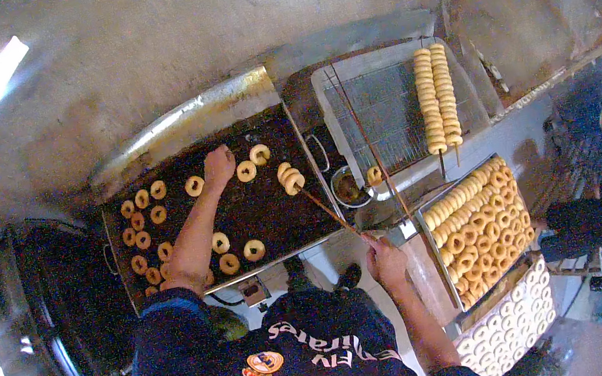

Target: The person arranges cooked donuts on a tray and uses a long metal skewer to thread them into a spiral shape. They then transfer the assembled donut spirals to a cooling rack and load raw donut dough from a wooden board onto a griddle for cooking.

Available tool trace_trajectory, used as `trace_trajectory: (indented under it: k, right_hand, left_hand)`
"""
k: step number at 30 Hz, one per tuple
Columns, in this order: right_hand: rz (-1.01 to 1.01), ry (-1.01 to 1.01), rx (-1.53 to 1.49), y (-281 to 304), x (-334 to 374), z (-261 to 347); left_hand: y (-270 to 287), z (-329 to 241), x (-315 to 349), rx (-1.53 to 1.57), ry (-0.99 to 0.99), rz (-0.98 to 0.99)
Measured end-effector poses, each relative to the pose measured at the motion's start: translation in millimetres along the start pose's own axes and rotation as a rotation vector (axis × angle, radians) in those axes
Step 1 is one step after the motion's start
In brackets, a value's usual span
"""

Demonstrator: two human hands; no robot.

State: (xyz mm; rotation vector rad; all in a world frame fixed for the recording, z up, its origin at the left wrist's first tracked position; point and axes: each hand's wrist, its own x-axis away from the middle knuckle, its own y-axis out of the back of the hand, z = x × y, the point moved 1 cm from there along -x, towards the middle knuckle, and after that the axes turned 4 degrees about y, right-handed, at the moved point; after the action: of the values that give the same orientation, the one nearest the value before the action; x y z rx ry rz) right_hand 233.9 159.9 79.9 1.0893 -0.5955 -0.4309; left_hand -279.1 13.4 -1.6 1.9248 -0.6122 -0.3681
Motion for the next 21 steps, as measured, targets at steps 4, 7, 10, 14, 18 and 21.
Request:
trace_trajectory:
  k: [4, 7, 10, 14, 18, 21]
  right_hand:
    - [-0.092, 0.134, -0.179, -40, -23, -27]
    - [-0.195, 0.257, -0.402, -57, -21, -52]
    - [-0.116, 0.221, -0.460, -59, -14, -64]
    - [-0.054, 0.211, -0.311, -36, -16, -47]
    - [-0.037, 0.190, -0.096, 3, -5, -13]
    - [-0.062, 0.247, -0.090, -16, -15, -15]
  left_hand:
    - [-12, 44, -16, 0.011, 0.015, 0.147]
    - [10, 36, 15, 0.129, -0.052, 0.139]
    - [26, 21, 71, 0.231, -0.084, 0.093]
    - [17, 7, 122, 0.185, -0.015, 0.161]
    - [24, 22, 104, -0.068, 0.089, -0.145]
    - [25, 53, 75, -0.128, 0.175, -0.086]
